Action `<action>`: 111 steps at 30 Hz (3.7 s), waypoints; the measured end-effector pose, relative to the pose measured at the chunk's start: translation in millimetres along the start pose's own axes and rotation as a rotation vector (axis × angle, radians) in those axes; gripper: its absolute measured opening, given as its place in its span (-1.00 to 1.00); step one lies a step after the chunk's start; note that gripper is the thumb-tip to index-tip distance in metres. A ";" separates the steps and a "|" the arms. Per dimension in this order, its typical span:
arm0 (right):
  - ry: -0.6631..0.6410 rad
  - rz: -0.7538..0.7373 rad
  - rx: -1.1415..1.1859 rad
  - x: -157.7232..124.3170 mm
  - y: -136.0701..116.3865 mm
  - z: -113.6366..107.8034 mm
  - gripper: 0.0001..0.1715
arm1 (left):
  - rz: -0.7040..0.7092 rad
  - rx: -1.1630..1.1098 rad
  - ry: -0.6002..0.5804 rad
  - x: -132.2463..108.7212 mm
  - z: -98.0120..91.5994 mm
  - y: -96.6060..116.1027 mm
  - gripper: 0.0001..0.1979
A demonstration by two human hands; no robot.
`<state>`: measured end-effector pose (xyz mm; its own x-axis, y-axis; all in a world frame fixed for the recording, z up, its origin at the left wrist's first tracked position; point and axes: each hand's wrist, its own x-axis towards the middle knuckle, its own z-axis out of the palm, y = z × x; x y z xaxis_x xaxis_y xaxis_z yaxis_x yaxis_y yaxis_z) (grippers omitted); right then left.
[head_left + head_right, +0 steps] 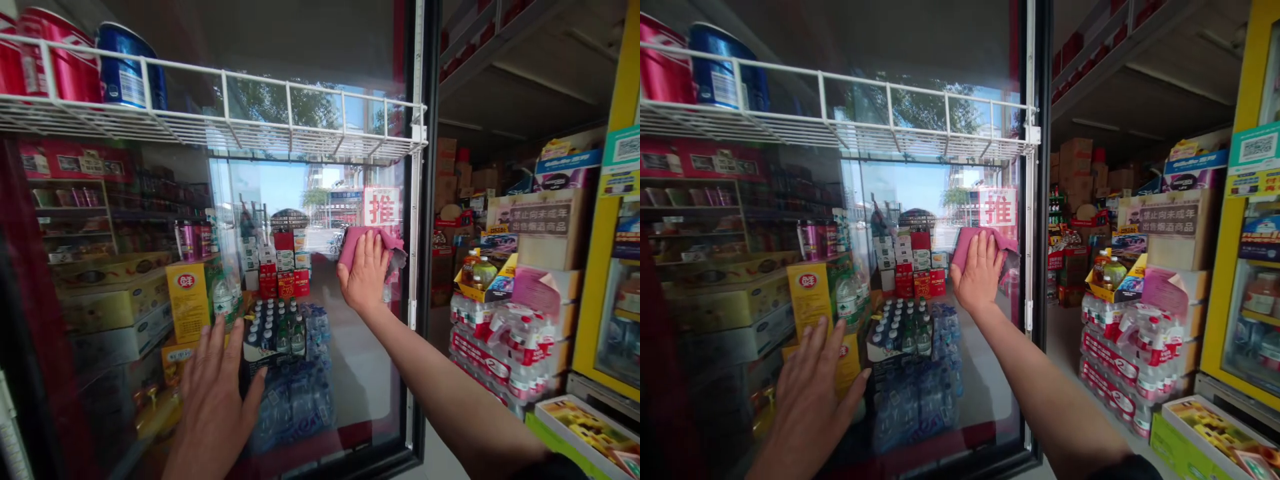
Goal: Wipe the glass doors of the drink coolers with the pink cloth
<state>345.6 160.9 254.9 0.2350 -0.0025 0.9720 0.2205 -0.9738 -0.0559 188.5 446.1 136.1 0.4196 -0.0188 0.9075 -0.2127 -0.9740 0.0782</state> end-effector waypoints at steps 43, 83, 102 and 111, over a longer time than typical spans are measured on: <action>-0.165 -0.416 -0.008 -50.1 -30.6 -4.8 -0.04 | -0.086 0.169 -0.043 -8.7 -38.3 -77.5 -0.14; -0.256 -0.890 0.391 2.9 -371.7 23.0 -0.07 | -0.250 0.274 -0.020 -55.3 -97.4 -167.9 -0.12; -0.307 -0.901 0.508 -78.4 -453.4 49.7 -0.09 | -0.383 0.341 -0.102 -96.1 -104.6 -178.3 -0.13; -0.250 -1.016 0.562 -100.9 -388.9 66.0 -0.10 | -0.322 0.333 -0.084 -85.2 -92.0 -153.5 -0.12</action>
<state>298.7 554.9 163.5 -0.1234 0.8188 0.5607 0.7824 -0.2673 0.5625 104.2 618.0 84.7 0.4904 0.2909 0.8215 0.2291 -0.9525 0.2006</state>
